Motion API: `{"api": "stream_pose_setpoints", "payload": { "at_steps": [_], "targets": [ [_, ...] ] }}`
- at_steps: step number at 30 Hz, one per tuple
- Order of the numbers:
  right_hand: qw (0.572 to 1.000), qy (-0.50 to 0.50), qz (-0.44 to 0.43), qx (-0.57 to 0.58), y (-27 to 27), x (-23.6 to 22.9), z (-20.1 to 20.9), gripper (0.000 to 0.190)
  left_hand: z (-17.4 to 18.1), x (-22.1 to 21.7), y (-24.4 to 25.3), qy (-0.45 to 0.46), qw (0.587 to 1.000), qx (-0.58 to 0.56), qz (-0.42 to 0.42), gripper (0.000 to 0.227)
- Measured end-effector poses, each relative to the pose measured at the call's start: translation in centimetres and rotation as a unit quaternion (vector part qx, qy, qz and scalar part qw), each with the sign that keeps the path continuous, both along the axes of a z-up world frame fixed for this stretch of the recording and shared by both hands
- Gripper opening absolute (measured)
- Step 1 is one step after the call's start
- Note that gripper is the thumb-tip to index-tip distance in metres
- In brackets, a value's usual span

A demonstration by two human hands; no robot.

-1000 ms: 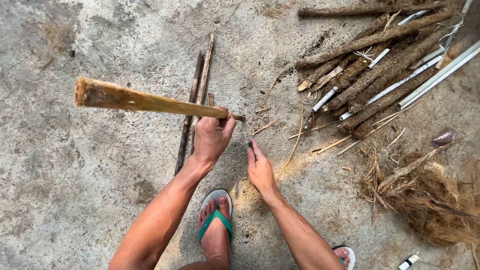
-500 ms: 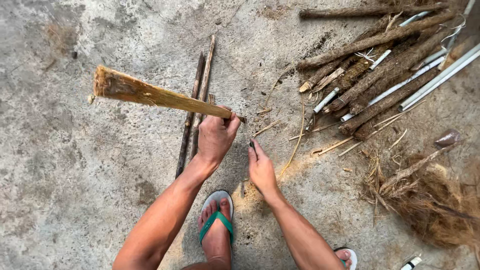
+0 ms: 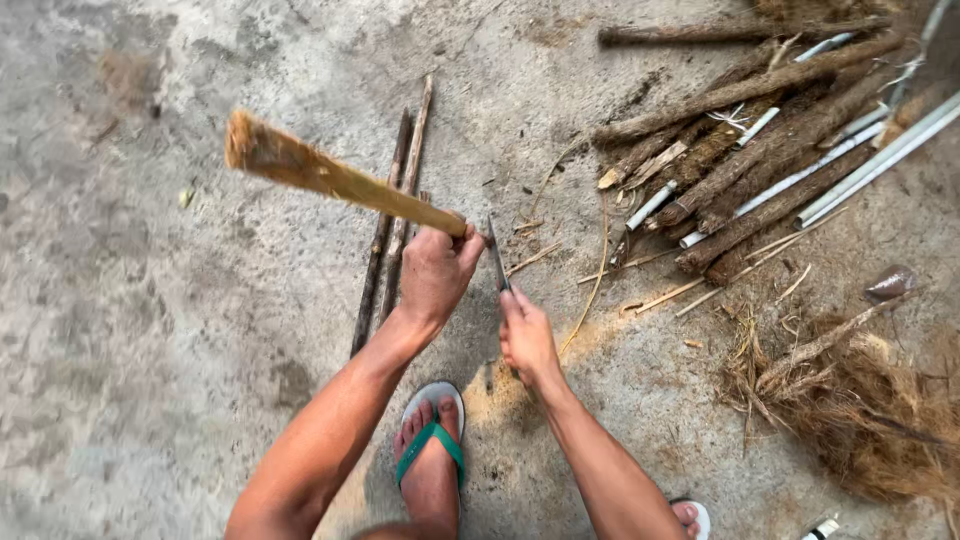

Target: The person uses a knife to shave and smooth a wooden stick, removing bark and shaping the wood. The person holds the stick with one hand and uses the knife with the other to peel away layers of the wood surface. The person works on a concrete floor surrounded by other sticks and fibrous material.

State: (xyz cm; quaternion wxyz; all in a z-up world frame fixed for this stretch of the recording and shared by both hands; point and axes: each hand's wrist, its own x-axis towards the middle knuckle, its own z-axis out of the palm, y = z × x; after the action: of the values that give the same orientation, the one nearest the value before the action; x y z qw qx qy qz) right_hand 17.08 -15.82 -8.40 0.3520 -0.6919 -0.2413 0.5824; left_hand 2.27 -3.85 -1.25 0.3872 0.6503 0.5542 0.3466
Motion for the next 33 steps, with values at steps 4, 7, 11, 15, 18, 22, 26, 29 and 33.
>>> {"api": "stream_pose_setpoints", "payload": {
  "at_steps": [4, 7, 11, 15, 18, 22, 26, 29, 33],
  "targets": [
    [0.987, -0.058, -0.015, 0.148, -3.1, -0.9, 3.0, 0.05, 0.0, 0.2, 1.6, 0.022, 0.99, 0.138, 0.024, 0.018],
    [0.938, -0.199, 0.003, 0.283, -4.2, -1.1, 2.2, 0.051, -0.1, 0.2, -0.9, 0.038, 0.99, 0.137, 0.022, 0.019],
    [0.947, -0.251, 0.056, 0.194, -1.5, -1.5, 2.4, 0.039, 0.9, 0.7, 0.4, 0.01, 0.992, 0.124, 0.024, 0.014],
    [0.98, 0.161, -0.084, -0.078, -0.2, -1.1, 5.6, 0.044, 1.0, 0.0, 0.4, 0.0, 0.995, 0.095, 0.034, 0.014],
    [0.982, 0.087, -0.099, 0.138, 0.7, -1.1, 6.8, 0.044, 1.2, 0.6, 0.1, 0.006, 0.995, 0.092, 0.033, 0.015],
    [0.918, -0.234, 0.007, 0.319, -1.2, -1.5, 6.0, 0.045, 0.0, 0.6, 0.8, 0.03, 0.993, 0.109, 0.023, 0.014],
    [0.989, -0.111, 0.06, -0.074, 1.2, -1.3, 3.7, 0.047, -0.2, 0.6, 0.5, 0.03, 0.997, 0.072, 0.01, 0.015],
    [0.997, 0.044, -0.052, -0.02, -1.3, -1.1, 4.2, 0.048, 0.1, 0.2, -0.9, 0.043, 0.993, 0.104, 0.019, 0.018],
    [0.962, -0.187, 0.007, 0.201, -1.5, -1.4, 4.6, 0.049, 0.6, 0.4, 0.3, 0.035, 0.991, 0.129, 0.025, 0.019]
  ]
}}
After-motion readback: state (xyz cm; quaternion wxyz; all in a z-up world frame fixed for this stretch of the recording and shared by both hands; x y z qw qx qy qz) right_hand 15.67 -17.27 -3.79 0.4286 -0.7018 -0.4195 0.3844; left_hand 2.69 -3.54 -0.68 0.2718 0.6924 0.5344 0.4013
